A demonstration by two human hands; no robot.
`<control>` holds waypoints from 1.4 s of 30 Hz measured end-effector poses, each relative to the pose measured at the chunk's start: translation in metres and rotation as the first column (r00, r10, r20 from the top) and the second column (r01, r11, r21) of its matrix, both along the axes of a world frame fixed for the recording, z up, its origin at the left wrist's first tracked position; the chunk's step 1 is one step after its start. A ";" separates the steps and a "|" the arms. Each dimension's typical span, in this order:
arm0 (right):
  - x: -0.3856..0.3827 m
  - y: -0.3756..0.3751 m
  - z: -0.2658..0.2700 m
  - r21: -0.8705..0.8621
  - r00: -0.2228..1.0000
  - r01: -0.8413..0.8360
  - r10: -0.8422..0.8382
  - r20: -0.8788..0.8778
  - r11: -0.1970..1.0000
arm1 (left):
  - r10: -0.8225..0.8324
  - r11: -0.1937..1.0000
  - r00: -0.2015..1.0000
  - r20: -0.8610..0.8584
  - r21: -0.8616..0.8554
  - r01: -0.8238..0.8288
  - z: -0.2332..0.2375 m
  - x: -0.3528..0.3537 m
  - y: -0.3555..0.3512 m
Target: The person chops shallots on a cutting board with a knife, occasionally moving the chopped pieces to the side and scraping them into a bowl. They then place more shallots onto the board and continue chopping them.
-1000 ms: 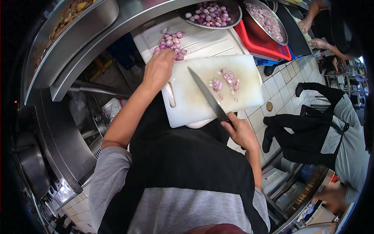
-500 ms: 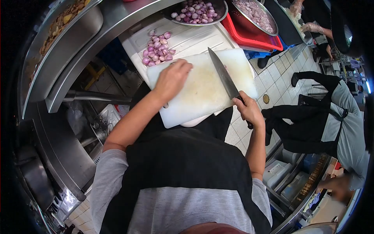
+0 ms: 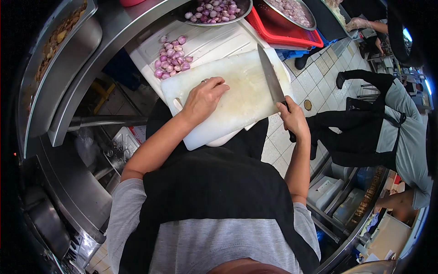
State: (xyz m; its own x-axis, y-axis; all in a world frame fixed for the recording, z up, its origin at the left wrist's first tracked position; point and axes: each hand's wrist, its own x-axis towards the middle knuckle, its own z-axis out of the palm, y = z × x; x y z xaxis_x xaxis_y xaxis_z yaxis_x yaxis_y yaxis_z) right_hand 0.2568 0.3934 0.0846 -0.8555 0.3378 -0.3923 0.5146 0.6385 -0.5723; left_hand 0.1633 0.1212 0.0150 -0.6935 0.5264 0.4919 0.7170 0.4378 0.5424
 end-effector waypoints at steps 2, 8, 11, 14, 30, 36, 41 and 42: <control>0.004 0.003 -0.004 0.068 0.999 -0.037 0.040 -0.032 0.997 | 0.008 1.000 0.999 0.038 0.026 -0.009 0.001 0.000 0.001; 0.027 -0.044 -0.012 0.289 0.906 -0.301 0.367 -0.210 0.909 | 0.000 0.997 0.995 0.103 0.080 -0.008 0.001 -0.001 0.001; 0.034 -0.072 -0.006 0.277 0.895 -0.363 0.415 -0.161 0.890 | -0.003 0.994 0.994 0.105 0.107 -0.009 0.001 -0.002 0.001; 0.040 -0.079 0.003 0.281 0.891 -0.393 0.438 -0.120 0.876 | 0.004 0.994 0.995 0.102 0.112 -0.015 0.003 -0.002 0.001; 0.022 -0.080 0.000 0.172 0.911 -0.382 0.401 -0.091 0.908 | -0.012 0.996 0.994 0.106 0.087 0.002 0.004 -0.005 0.002; 0.031 -0.074 0.004 0.112 0.900 -0.416 0.426 -0.088 0.903 | -0.021 0.995 0.990 0.140 0.097 0.008 0.003 -0.006 0.001; 0.001 -0.085 -0.020 0.043 0.903 -0.396 0.397 -0.164 0.917 | -0.008 0.996 0.989 0.146 0.089 -0.005 0.003 -0.004 0.001; -0.002 -0.087 -0.020 0.046 0.904 -0.386 0.388 -0.179 0.921 | -0.006 0.997 0.987 0.160 0.080 -0.007 0.003 -0.003 0.000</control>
